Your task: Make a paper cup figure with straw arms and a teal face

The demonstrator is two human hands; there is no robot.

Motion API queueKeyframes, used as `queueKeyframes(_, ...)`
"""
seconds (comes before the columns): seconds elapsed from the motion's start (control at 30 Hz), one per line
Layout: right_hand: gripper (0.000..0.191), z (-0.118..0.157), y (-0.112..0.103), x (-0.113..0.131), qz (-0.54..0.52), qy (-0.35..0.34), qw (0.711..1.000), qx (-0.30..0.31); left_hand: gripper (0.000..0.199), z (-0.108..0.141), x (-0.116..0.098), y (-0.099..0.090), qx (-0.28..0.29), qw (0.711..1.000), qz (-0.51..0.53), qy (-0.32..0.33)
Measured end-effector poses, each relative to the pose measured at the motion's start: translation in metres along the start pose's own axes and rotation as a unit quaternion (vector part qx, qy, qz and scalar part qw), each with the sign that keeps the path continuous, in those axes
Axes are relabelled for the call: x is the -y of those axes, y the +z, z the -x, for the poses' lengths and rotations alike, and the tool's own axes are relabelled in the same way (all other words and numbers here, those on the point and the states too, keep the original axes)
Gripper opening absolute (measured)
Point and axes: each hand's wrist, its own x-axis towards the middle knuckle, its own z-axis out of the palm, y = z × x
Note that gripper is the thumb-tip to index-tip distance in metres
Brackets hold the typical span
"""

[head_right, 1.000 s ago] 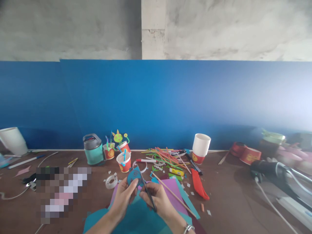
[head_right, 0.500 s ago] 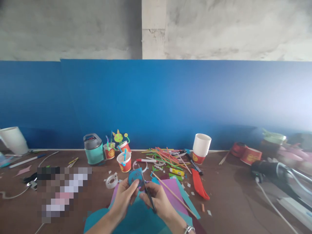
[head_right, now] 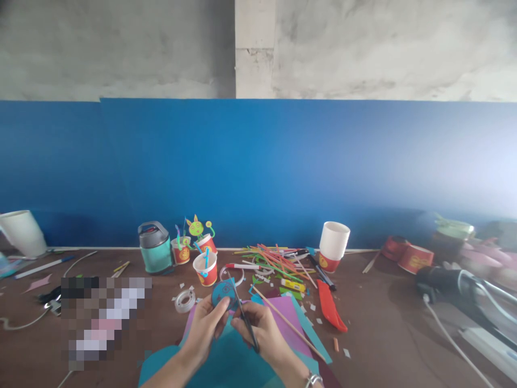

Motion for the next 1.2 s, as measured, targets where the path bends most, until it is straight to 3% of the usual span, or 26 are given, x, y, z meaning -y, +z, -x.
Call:
queueKeyframes(0.27,0.048,-0.0005,-0.0006,0.001,0.013,0.016,1.0,-0.008,0.049,0.0,-0.0045,0.0007,-0.021,1.0,-0.001,0.002)
queueKeyframes(0.53,0.05,0.0007,0.0003,0.0012,-0.016,0.009,1.0,-0.009,0.05,-0.0001,-0.0053,-0.0013,0.016,1.0,-0.027,0.0)
queueKeyframes(0.77,0.05,-0.0004,-0.0016,0.0027,0.006,0.019,1.0,-0.013,0.05,-0.0023,-0.0025,-0.0029,0.002,1.0,-0.026,-0.003)
queueKeyframes(1.2,0.047,-0.0007,-0.0005,-0.0027,-0.015,-0.001,1.0,-0.008,0.045,0.0001,-0.0042,0.0011,-0.01,0.999,-0.016,0.037)
